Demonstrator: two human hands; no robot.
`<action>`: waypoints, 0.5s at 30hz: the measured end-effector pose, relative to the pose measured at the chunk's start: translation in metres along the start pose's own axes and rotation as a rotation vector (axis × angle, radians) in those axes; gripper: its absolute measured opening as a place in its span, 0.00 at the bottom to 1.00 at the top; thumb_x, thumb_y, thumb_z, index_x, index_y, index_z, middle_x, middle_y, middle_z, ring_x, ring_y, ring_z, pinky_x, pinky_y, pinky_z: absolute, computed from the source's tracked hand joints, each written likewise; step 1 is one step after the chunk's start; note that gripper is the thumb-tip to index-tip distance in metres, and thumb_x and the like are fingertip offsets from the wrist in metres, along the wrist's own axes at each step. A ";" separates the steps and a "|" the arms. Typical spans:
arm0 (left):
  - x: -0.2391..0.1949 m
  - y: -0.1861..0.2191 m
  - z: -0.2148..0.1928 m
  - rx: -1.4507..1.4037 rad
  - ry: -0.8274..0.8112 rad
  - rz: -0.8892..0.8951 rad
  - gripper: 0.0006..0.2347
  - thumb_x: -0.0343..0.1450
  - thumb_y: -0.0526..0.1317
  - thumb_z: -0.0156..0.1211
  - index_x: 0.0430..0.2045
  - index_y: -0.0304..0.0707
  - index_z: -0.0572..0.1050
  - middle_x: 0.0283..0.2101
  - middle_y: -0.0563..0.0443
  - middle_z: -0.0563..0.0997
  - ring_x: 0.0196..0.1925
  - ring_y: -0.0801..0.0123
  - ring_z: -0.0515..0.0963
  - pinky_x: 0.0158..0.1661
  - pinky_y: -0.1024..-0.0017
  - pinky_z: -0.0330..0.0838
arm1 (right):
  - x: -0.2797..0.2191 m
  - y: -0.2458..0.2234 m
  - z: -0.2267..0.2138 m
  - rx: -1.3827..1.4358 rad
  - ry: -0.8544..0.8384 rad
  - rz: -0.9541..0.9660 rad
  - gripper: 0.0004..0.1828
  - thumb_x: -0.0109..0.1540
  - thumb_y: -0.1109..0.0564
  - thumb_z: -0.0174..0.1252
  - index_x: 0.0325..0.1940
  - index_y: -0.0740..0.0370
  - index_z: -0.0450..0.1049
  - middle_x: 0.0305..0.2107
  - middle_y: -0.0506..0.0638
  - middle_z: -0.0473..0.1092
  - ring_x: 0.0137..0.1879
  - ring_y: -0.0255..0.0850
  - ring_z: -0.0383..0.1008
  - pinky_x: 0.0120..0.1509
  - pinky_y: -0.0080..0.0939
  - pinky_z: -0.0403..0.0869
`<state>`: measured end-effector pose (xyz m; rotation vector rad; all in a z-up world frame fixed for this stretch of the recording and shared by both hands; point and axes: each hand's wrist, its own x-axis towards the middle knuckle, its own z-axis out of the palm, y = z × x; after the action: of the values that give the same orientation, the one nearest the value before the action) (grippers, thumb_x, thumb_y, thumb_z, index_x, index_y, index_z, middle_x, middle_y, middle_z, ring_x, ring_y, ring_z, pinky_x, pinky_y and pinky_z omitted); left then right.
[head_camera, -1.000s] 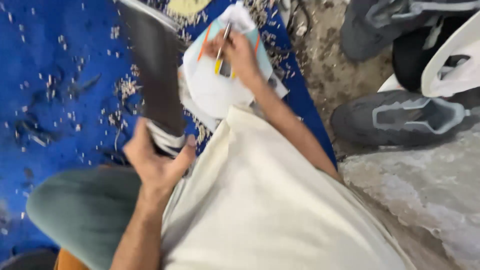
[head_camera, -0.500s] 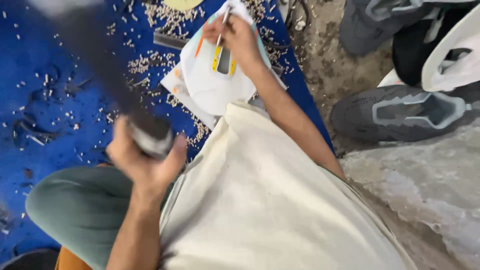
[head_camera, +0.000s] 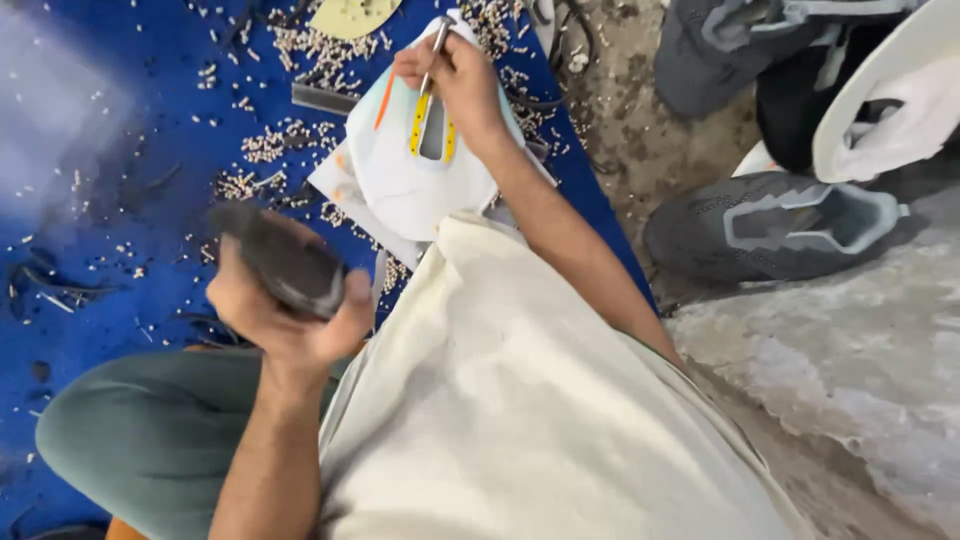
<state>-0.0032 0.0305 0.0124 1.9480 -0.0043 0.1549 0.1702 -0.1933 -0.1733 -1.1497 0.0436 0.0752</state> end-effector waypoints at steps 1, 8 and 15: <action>-0.001 -0.013 0.004 0.101 0.038 0.068 0.21 0.61 0.43 0.72 0.38 0.29 0.68 0.32 0.43 0.74 0.32 0.61 0.73 0.36 0.67 0.69 | -0.001 0.000 -0.001 -0.101 0.009 0.023 0.09 0.71 0.59 0.53 0.44 0.70 0.72 0.41 0.57 0.80 0.47 0.44 0.84 0.54 0.40 0.82; -0.004 -0.080 0.042 0.361 -0.127 -0.131 0.18 0.64 0.45 0.76 0.38 0.32 0.76 0.29 0.48 0.82 0.32 0.71 0.84 0.36 0.72 0.73 | -0.020 -0.003 -0.002 -0.911 -0.087 -0.411 0.09 0.71 0.57 0.57 0.50 0.67 0.74 0.42 0.59 0.79 0.50 0.45 0.83 0.53 0.40 0.79; 0.020 0.026 0.006 0.078 0.057 0.220 0.19 0.63 0.42 0.74 0.40 0.32 0.72 0.31 0.48 0.77 0.27 0.68 0.77 0.34 0.73 0.74 | 0.022 0.003 -0.018 -0.190 -0.037 -0.011 0.12 0.70 0.54 0.55 0.44 0.68 0.71 0.40 0.57 0.80 0.47 0.44 0.85 0.49 0.39 0.84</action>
<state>0.0152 0.0168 0.0360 2.0174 -0.1770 0.3608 0.1922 -0.2080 -0.1850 -1.3380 -0.0029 0.0924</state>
